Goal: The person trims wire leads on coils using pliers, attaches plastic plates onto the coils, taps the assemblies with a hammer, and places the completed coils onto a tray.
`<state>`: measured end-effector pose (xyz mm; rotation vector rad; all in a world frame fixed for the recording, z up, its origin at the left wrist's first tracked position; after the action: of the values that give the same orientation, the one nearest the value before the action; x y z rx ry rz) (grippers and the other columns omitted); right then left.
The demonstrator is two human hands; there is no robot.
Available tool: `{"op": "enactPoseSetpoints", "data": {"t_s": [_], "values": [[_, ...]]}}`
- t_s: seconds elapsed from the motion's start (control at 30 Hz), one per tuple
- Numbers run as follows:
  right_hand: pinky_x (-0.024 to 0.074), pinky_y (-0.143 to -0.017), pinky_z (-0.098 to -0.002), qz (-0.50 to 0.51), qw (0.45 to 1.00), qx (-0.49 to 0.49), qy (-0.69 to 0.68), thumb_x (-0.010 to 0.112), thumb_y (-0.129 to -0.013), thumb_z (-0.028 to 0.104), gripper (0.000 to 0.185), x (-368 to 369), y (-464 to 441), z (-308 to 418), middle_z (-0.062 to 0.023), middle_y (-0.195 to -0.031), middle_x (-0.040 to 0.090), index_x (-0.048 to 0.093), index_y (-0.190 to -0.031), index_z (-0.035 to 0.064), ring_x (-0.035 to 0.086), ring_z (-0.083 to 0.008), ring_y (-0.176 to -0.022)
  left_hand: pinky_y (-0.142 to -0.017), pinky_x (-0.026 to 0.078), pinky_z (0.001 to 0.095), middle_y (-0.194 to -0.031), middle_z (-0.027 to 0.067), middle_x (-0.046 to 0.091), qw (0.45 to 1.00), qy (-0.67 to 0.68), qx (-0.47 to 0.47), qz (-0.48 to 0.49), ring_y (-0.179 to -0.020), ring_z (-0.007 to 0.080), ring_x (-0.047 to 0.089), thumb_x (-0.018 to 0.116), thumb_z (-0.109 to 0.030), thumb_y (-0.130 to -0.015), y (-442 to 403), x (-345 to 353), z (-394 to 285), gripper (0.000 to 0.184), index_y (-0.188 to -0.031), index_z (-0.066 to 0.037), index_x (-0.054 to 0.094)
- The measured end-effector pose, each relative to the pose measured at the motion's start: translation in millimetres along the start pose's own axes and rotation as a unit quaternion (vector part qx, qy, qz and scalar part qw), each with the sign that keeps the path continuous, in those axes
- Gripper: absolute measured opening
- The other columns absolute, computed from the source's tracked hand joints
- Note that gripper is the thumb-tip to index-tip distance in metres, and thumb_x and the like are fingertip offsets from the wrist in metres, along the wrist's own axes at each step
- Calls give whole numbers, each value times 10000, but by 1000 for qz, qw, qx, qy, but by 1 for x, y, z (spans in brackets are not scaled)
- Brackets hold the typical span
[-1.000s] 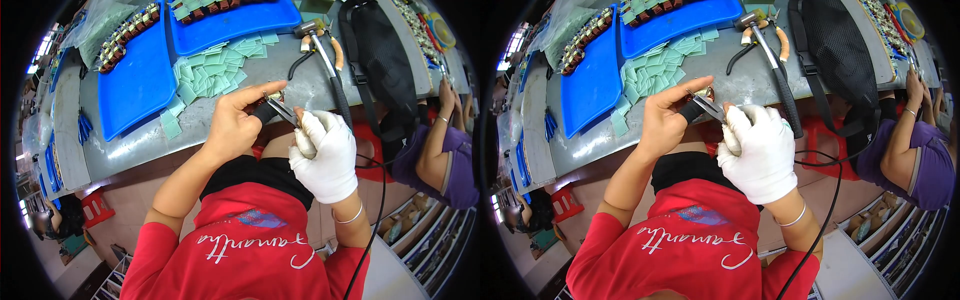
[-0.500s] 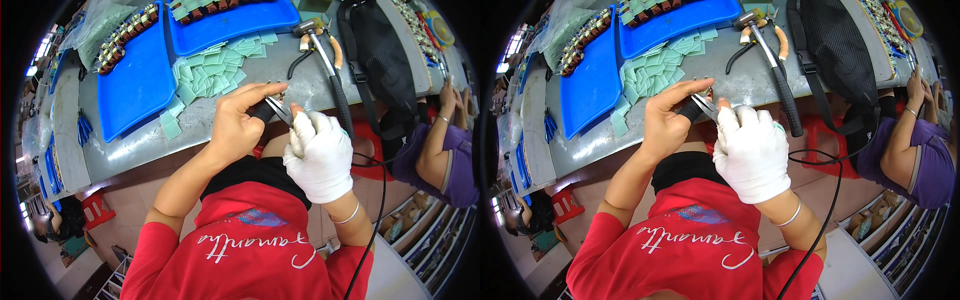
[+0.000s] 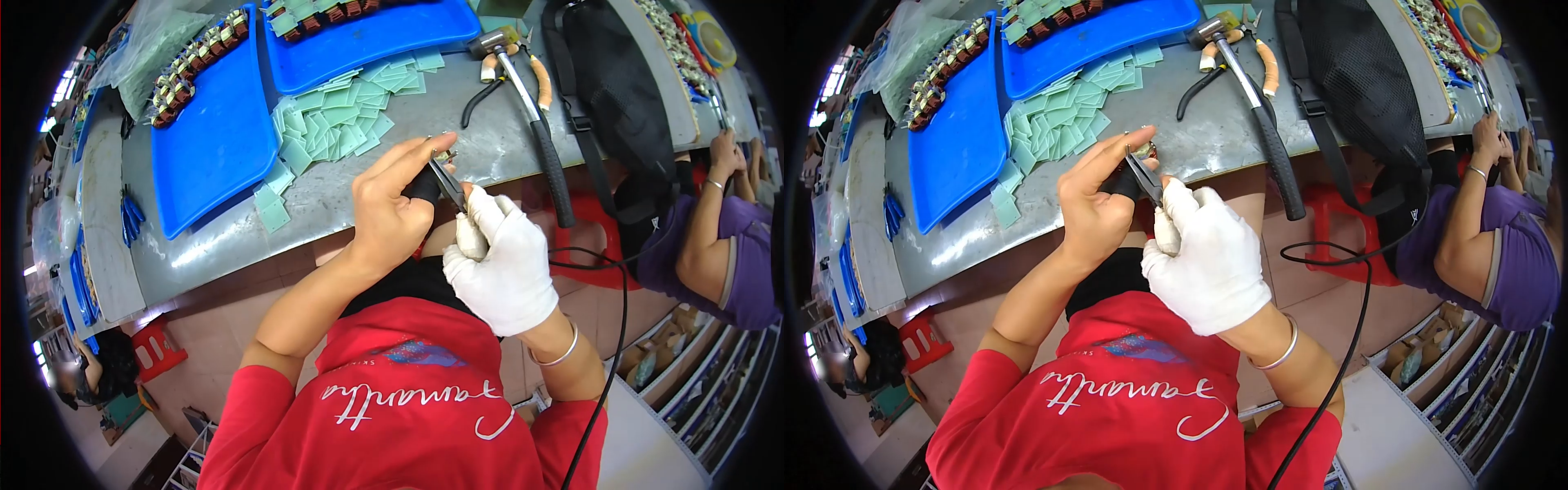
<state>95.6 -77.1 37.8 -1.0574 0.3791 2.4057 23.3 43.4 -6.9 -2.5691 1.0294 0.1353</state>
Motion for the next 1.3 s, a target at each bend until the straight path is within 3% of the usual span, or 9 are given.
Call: {"op": "enactPoseSetpoints", "data": {"t_s": [0.13, 0.27, 0.33, 0.43, 0.6, 0.8, 0.9, 1.0, 1.3], "values": [[500, -641, -402, -22, 997, 17, -70, 677, -711, 89, 485, 9, 2, -6, -146, -821, 570, 563, -1177, 21, 612, -337, -724, -748, 532, 290, -1012, 152, 650, 999, 13, 28, -35, -853, 228, 699, 556, 164, -644, 4, 5, 11, 542, -1139, -32, 659], [496, -645, -374, -12, 983, 67, -171, 679, -705, 72, 501, 12, 5, -10, -149, -856, 575, 566, -1191, 17, 610, -320, -732, -745, 536, 294, -1017, 153, 650, 999, 13, 23, -42, -841, 230, 700, 560, 159, -653, 5, 6, 10, 531, -1140, -31, 658], [496, -650, -368, -33, 989, 31, -140, 680, -707, 74, 506, 10, 4, -12, -151, -865, 572, 567, -1197, 21, 608, -315, -736, -752, 537, 294, -1018, 152, 649, 999, 29, 20, -9, -863, 227, 699, 560, 150, -668, 1, 5, 6, 517, -1142, -33, 658], [490, -684, -370, -37, 993, -17, -110, 675, -708, 70, 507, -1, 2, -17, -153, -880, 565, 572, -1203, 35, 598, -318, -770, -735, 524, 267, -1019, 101, 662, 995, 81, -47, 29, -835, 145, 653, 572, 141, -720, -6, -1, 6, 492, -1170, -47, 646], [471, -744, -371, -31, 994, -86, -63, 665, -682, 32, 507, -26, 0, -31, -140, -889, 566, 593, -1183, 23, 562, -307, -817, -730, 532, 259, -1035, 144, 660, 946, 261, -175, 83, -882, 153, 632, 680, 29, -826, -10, -10, -3, 639, -1386, -31, 377], [459, -688, -287, 53, 978, -163, -117, 648, -678, -49, 469, -35, -11, -42, -117, -893, 554, 595, -1143, -19, 541, -230, -723, -712, 551, 266, -1065, 134, 661, 927, 259, -212, 170, -893, 139, 628, 688, 23, -821, -7, -13, -6, 466, -1257, 38, 521], [461, -648, -287, 86, 979, -173, -67, 613, -676, -67, 450, -45, -17, -37, -111, -871, 561, 608, -1123, -14, 557, -228, -698, -752, 555, 271, -1078, 127, 659, 920, 265, -222, 185, -914, 142, 629, 691, 25, -818, -7, -13, -11, 396, -1195, 47, 572], [475, -626, -320, 129, 971, -194, -62, 615, -700, -20, 418, -46, -24, -47, -117, -795, 556, 635, -1114, 34, 561, -247, -669, -822, 542, 281, -1077, 135, 658, 918, 256, -224, 205, -963, 156, 630, 689, 30, -820, -4, -13, -10, 402, -1202, 50, 562], [460, -619, -273, 167, 952, -189, -175, 616, -717, -43, 395, -46, -29, -58, -100, -815, 566, 637, -1108, 7, 551, -195, -654, -919, 498, 303, -1120, 157, 644, 930, 258, -168, 199, -1039, 188, 620, 679, 59, -820, 3, -7, -4, 417, -1213, 56, 539]]}}
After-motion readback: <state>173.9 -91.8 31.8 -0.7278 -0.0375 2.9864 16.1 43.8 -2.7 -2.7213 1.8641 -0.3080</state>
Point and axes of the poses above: each hand's wrist, its own y-axis away from the middle knuckle, its own x-axis out of the palm, z = x × y, the point moved 3 cm from there along -y, towards the middle knuckle
